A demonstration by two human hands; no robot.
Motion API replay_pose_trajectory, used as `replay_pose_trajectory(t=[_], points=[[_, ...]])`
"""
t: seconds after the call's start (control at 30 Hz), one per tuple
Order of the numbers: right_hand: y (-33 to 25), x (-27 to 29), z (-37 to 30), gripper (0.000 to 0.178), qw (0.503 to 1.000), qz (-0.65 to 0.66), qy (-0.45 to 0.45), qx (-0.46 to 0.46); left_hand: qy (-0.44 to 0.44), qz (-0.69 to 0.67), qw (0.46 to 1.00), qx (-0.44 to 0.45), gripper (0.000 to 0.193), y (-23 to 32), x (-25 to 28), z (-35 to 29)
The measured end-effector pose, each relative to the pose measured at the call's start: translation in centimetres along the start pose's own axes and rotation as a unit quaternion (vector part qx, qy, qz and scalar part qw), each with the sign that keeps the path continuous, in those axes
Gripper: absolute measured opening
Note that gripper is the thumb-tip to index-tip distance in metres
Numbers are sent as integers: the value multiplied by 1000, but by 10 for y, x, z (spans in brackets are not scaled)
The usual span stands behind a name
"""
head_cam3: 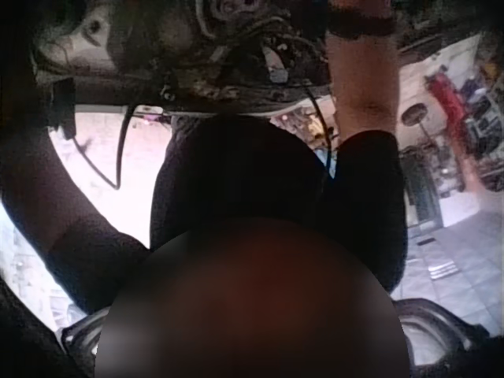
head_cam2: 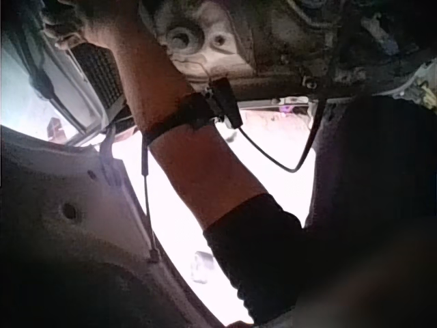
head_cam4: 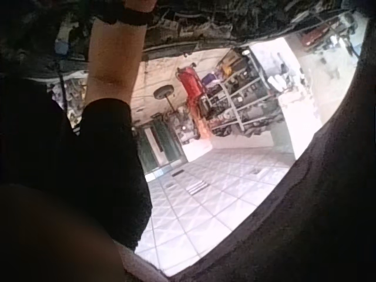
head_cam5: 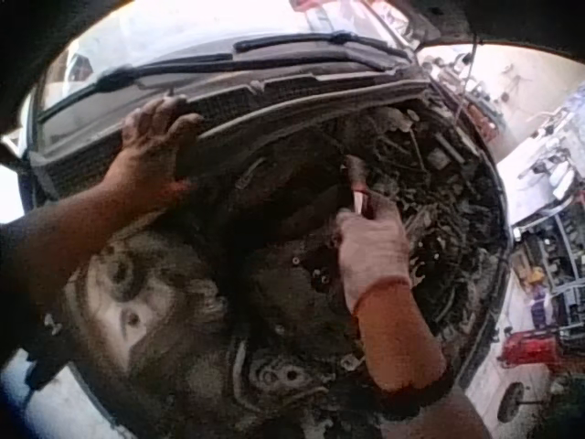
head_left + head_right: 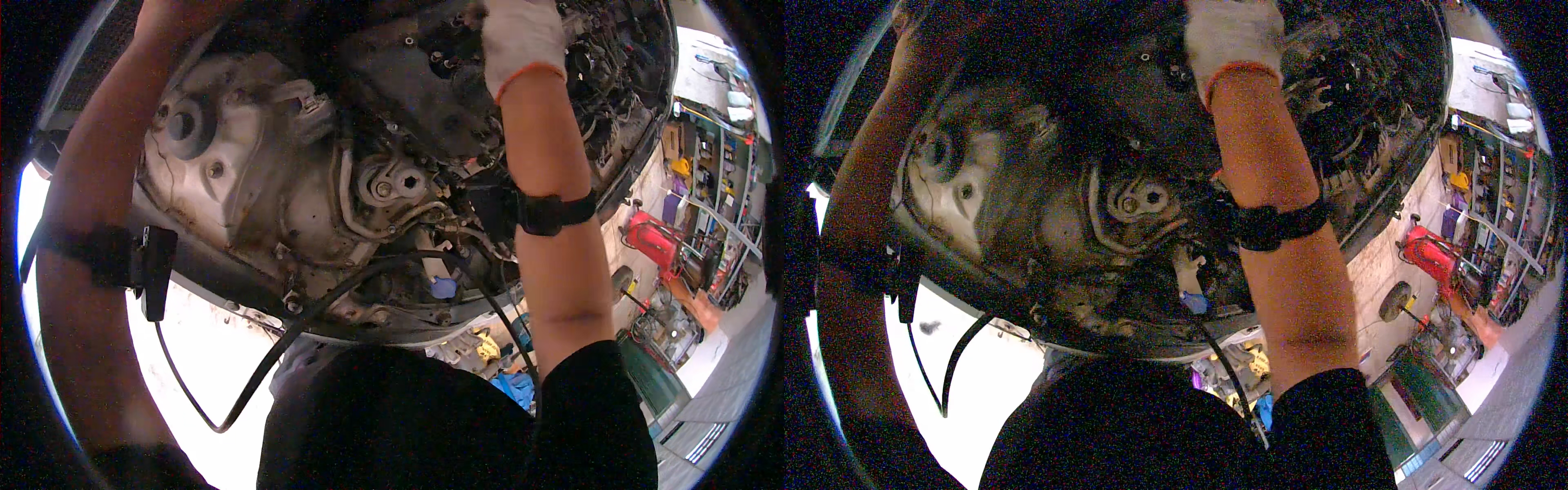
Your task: The recorder uses a socket wrench to unscrew and remove bolts from the upper part of a car engine.
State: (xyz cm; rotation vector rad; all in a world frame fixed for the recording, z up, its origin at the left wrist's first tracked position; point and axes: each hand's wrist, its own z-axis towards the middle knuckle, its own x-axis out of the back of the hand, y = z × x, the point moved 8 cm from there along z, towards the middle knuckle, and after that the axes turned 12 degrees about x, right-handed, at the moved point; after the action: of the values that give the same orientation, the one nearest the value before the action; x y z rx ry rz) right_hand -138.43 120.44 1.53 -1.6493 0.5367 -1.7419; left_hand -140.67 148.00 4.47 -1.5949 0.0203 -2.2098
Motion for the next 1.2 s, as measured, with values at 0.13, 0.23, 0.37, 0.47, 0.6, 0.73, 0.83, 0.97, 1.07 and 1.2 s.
replay_pose_trajectory(t=[0.13, 0.23, 0.37, 0.47, 0.6, 0.73, 0.83, 0.97, 1.07, 1.2], points=[[-17, -15, 2, 37, 989, 34, -142, 33, 5, 10, 1000, 0, 94, 1, -2, 0], [-52, -25, -7, 37, 894, -184, -304, 274, -7, 9, 1000, 11, 93, 0, -3, -1], [-66, -21, -30, 37, 843, -235, -198, 442, -15, 13, 1000, 3, 94, 1, 1, 0], [-63, -13, -59, 43, 854, -233, 40, 463, -31, 8, 999, 5, 94, 0, 1, 2], [-41, -29, -81, 52, 913, -101, 163, 359, -32, -6, 999, 2, 94, 0, 1, 4], [-18, -52, -82, 46, 957, 93, 140, 237, -36, -14, 999, -3, 94, 0, -1, 5], [8, -75, -79, 46, 841, 521, 106, 102, -38, -22, 999, -7, 94, 0, -1, 6], [6, -55, -94, 46, 934, 205, 217, 195, -53, -49, 997, -6, 94, -3, -2, 6], [20, -29, -99, 52, 954, -57, 274, 104, -34, -32, 999, -12, 93, -3, -1, 7], [23, 6, -44, 50, 959, -195, 81, 188, -27, -31, 999, -11, 92, -2, -2, 6]])
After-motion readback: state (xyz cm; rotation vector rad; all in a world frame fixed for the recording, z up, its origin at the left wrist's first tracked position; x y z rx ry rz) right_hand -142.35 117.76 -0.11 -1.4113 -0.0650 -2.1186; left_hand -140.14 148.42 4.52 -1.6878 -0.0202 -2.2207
